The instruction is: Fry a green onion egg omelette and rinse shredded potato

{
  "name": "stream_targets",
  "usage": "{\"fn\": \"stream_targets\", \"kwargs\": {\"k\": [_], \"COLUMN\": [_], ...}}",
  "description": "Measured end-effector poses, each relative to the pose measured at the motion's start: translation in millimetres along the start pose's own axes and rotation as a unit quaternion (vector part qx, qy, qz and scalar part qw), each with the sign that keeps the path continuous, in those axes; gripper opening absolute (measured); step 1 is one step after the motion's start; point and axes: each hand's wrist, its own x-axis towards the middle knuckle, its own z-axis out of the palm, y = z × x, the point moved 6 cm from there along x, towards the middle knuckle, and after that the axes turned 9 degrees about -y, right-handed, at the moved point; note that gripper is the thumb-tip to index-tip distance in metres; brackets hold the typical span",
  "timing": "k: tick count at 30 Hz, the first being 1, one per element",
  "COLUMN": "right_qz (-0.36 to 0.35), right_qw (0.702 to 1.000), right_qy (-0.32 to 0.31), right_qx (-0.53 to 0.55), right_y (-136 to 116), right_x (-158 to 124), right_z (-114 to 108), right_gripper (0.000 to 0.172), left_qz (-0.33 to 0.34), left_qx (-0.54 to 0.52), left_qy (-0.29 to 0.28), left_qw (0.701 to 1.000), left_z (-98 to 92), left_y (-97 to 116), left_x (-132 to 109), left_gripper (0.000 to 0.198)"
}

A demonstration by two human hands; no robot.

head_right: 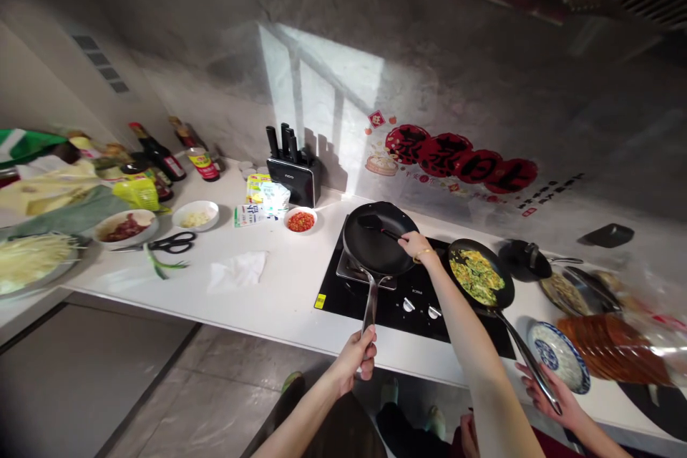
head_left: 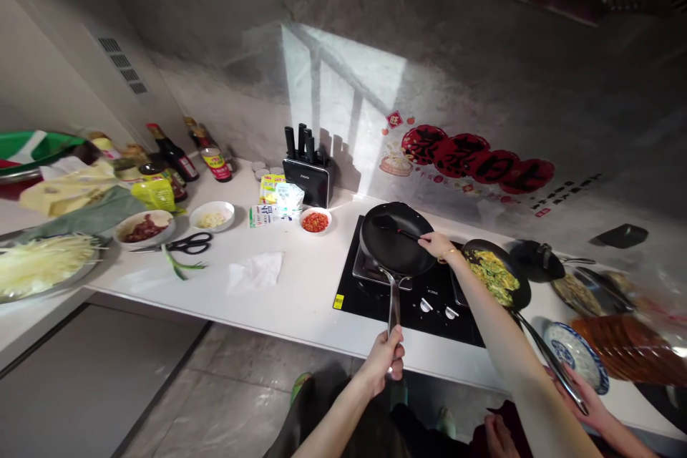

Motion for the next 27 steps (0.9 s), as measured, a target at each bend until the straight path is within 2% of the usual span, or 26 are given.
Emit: {"fn": "stream_targets", "kwargs": {"k": [2, 5, 9, 13, 16, 20, 25, 27], "right_qz": [-0.020, -0.043, 0.006, 0.030, 0.018, -0.001, 0.071, 0.102], "right_qw": [1.000, 0.999, 1.000, 0.999, 0.998, 0.998, 0.993, 0.988], "right_qy": [-0.001, -0.014, 0.021, -0.020, -0.044, -0.026, -0.043, -0.065], "right_qx": [0.007, 0.010, -0.012, -0.028, -0.040, -0.052, -0.084, -0.099], "right_y": [1, 8, 10, 0, -7, -11, 6, 15], "right_x": [-3, -9, -9, -5, -2, 0, -19, -33], "right_z": [17, 20, 15, 21, 10, -5, 2, -8], "right_gripper": [0.038, 0.038, 0.043, 0.038, 0.033, 0.037, 0.040, 0.035], "left_qz": [-0.004, -0.001, 0.003, 0.007, 0.008, 0.018, 0.035, 0.035], "left_qx": [0.000, 0.001, 0.000, -0.001, -0.002, -0.003, -0.008, -0.011], "left_qy": [0.002, 0.002, 0.005, 0.006, 0.002, 0.002, 0.005, 0.002], "left_qw": [1.000, 1.000, 1.000, 1.000, 1.000, 1.000, 0.999, 0.999], "left_z": [0.4, 0.6, -1.0, -2.7, -2.5, -1.4, -2.7, -3.5], "left_y": [0, 2, 2, 1, 0, 2, 1, 0], "left_x": [0, 0, 0, 1, 1, 0, 1, 2], "left_gripper": [0.055, 0.056, 0.057, 0.057, 0.058, 0.058, 0.058, 0.056]}}
